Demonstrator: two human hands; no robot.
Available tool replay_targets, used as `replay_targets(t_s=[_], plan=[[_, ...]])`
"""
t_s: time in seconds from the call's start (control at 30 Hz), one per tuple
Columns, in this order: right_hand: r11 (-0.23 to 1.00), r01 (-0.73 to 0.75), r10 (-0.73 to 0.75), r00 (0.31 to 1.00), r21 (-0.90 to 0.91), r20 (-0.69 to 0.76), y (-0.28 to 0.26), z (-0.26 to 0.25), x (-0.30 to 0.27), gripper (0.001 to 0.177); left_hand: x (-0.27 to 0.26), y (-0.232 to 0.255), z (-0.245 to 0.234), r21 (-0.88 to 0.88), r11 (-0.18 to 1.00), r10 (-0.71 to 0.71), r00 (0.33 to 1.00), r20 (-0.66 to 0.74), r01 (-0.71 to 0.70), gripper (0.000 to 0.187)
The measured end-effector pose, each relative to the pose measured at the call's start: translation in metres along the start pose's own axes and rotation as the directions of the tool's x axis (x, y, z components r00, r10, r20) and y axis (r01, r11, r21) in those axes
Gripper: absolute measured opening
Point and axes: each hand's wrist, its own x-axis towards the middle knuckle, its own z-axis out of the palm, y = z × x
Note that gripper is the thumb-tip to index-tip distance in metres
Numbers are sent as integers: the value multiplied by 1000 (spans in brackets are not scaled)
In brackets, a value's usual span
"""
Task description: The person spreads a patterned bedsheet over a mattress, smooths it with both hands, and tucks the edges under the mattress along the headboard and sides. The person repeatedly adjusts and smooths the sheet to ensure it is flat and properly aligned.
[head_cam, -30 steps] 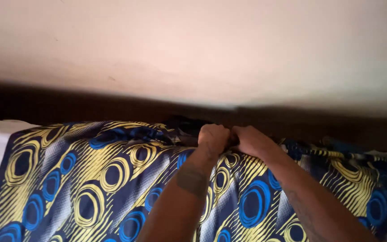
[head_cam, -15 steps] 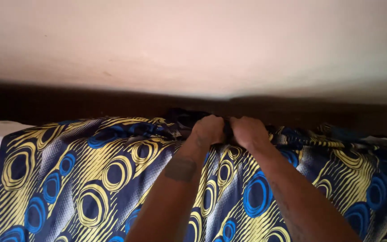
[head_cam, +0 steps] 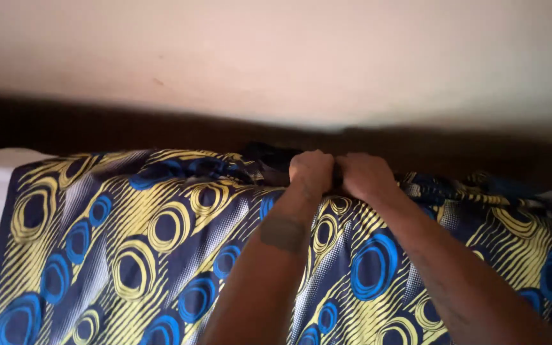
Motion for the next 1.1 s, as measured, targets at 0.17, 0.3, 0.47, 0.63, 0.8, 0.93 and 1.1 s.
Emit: replay_targets(t_s=[0.17,0.3,0.47,0.63,0.8,0.93,1.1], plan=[[976,42,-58,996,215,70,45,46,21,45,-21,7,-14,67,995,-74,995,-59,78,22],[904,137,-135,990,404,-34,75,32,0,29,-3,1,0,101,990,-93,992,-80,101,17],[897,88,-97,995,432,-3,92,42,-7,22,-19,3,-5,129,986,-90,989,-113,105,18],[866,-108,54,991,488,124,104,56,19,41,-3,-3,8,128,986,-91,990,-106,105,16],[933,-86,16,980,349,198,98,51,29,53,-6,-5,-3,88,995,-40,999,-9,41,17],[975,-18,-23,983,221,184,65,4,8,34,4,-7,-10,-49,999,14,996,84,-10,21],[995,64,-75,987,78,145,61,0,6,43,-36,29,-44,-123,986,-108,993,44,113,15]])
